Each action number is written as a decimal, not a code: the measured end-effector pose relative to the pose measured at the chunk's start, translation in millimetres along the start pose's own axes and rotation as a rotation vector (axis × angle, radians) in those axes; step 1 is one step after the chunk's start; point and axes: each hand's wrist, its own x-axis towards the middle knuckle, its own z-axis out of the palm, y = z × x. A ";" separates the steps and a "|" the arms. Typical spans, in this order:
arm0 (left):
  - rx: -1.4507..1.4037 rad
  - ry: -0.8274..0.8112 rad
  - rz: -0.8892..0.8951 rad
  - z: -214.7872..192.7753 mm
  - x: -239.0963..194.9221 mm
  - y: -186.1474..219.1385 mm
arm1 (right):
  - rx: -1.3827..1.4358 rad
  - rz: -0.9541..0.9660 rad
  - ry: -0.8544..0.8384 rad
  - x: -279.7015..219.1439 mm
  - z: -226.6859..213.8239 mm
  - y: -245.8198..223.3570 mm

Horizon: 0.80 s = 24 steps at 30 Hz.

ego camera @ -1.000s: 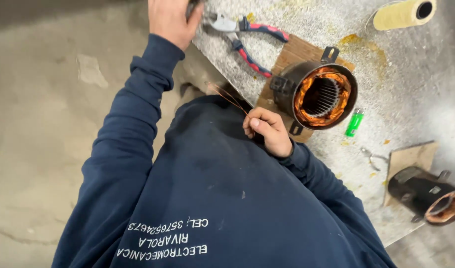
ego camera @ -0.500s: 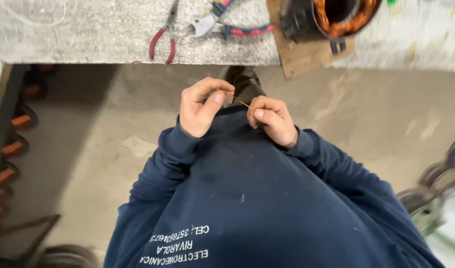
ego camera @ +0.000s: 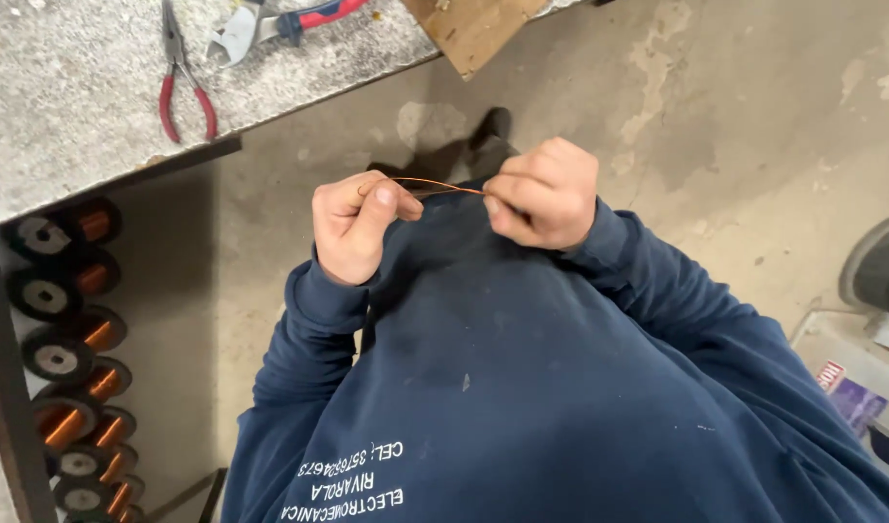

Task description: Repairing or preparing motor components by handling copper wire and using pliers.

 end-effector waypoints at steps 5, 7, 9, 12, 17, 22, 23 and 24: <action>0.238 0.052 0.098 41.1 2.6 11.0 | 1.083 0.663 -0.124 -53.8 -5.6 26.4; 0.337 0.053 0.124 63.5 7.3 10.6 | 1.476 0.902 -0.162 -75.7 -10.6 42.9; 0.433 0.063 0.177 88.5 13.1 6.3 | 1.655 0.949 -0.283 -97.6 -19.3 61.2; 0.361 0.088 0.167 132.8 21.6 1.9 | 1.636 1.015 -0.192 -111.1 -42.9 81.8; 0.395 0.129 0.135 188.1 32.2 -0.6 | 1.451 0.916 -0.156 -129.3 -73.9 107.2; 0.231 0.148 -0.092 208.7 38.7 -13.2 | 0.625 0.150 -0.004 -122.7 -116.2 131.5; 0.126 0.135 -0.149 209.3 39.4 -18.3 | 0.451 -0.031 0.056 -121.7 -120.7 138.4; 0.018 0.123 -0.212 210.2 37.9 -23.7 | 0.277 -0.205 0.112 -122.3 -125.1 143.5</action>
